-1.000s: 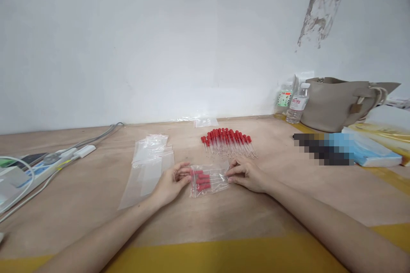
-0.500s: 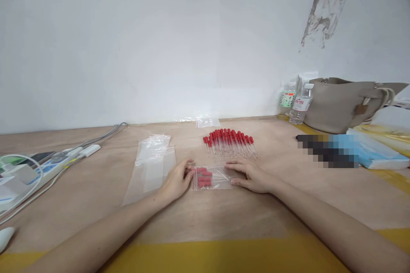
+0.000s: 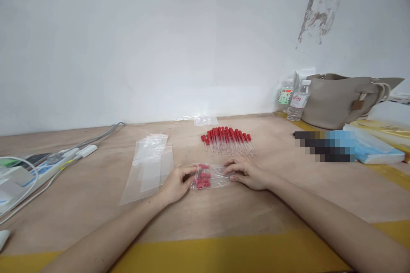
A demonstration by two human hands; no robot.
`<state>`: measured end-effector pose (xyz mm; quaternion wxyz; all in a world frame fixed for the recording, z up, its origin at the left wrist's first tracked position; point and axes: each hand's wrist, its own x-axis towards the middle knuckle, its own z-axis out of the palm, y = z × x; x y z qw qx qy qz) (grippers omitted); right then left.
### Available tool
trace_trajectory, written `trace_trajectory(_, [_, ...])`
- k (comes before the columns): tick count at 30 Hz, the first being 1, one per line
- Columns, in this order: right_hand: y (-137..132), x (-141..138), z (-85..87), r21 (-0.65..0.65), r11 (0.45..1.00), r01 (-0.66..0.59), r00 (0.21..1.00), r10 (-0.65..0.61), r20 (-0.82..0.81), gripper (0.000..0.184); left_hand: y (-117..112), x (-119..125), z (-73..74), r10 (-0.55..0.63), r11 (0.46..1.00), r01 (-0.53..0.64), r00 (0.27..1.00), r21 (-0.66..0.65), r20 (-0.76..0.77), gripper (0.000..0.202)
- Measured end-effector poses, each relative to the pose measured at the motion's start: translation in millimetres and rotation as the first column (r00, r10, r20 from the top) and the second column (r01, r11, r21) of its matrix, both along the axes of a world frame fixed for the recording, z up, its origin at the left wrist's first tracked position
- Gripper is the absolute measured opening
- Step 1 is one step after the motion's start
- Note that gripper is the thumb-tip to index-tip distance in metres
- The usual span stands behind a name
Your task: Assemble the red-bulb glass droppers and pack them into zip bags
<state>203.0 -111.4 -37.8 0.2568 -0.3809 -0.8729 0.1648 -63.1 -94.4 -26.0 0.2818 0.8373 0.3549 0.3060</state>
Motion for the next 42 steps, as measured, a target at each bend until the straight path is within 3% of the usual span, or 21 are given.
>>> trace_trajectory(4, [-3, 0, -0.5, 0.041, 0.996, 0.076, 0.996, -0.074, -0.059, 0.025, -2, -1, -0.8, 0.083, 0.996, -0.082, 0.996, 0.039, -0.025, 0.021])
trace_trajectory(7, [-6, 2, 1.3, 0.085, 0.983, 0.161, 0.985, -0.155, -0.071, 0.037, -3, -4, -2.6, 0.107, 0.993, -0.103, 0.992, 0.054, -0.069, 0.028])
trace_trajectory(13, [-8, 9, 8.8, 0.112, 0.980, 0.166, 0.974, -0.181, 0.137, 0.044, -5, -6, -1.8, 0.167, 0.986, -0.162, 0.978, 0.046, -0.124, 0.033])
trace_trajectory(16, [-8, 10, 10.2, 0.130, 0.972, 0.194, 0.961, -0.215, 0.175, 0.051, -4, -5, 1.0, 0.112, 0.993, -0.108, 0.986, 0.040, -0.123, 0.029])
trace_trajectory(23, [-7, 4, 5.3, 0.076, 0.992, 0.100, 0.987, -0.109, 0.120, 0.054, -3, -2, 11.4, -0.065, 0.986, 0.101, 0.967, 0.133, -0.248, 0.032])
trace_trajectory(31, [-7, 7, 2.0, 0.088, 0.993, 0.079, 0.992, -0.088, 0.096, 0.052, 0, -6, 0.6, 0.051, 0.999, -0.049, 0.988, 0.017, -0.143, 0.014])
trace_trajectory(34, [-6, 7, 1.1, 0.095, 0.993, 0.068, 0.994, -0.076, 0.081, 0.049, 12, -13, 3.4, 0.133, 0.991, -0.134, 0.990, -0.016, -0.054, 0.013])
trace_trajectory(37, [-6, 7, 0.8, 0.109, 0.993, 0.056, 0.996, -0.063, 0.064, 0.046, 36, -14, 16.1, 0.235, 0.970, -0.229, 0.969, 0.079, -0.071, 0.016])
trace_trajectory(42, [-6, 6, 1.2, 0.103, 0.992, 0.066, 0.994, -0.074, 0.077, 0.046, 93, 14, 30.8, 0.293, 0.956, -0.284, 0.941, 0.075, -0.169, 0.022])
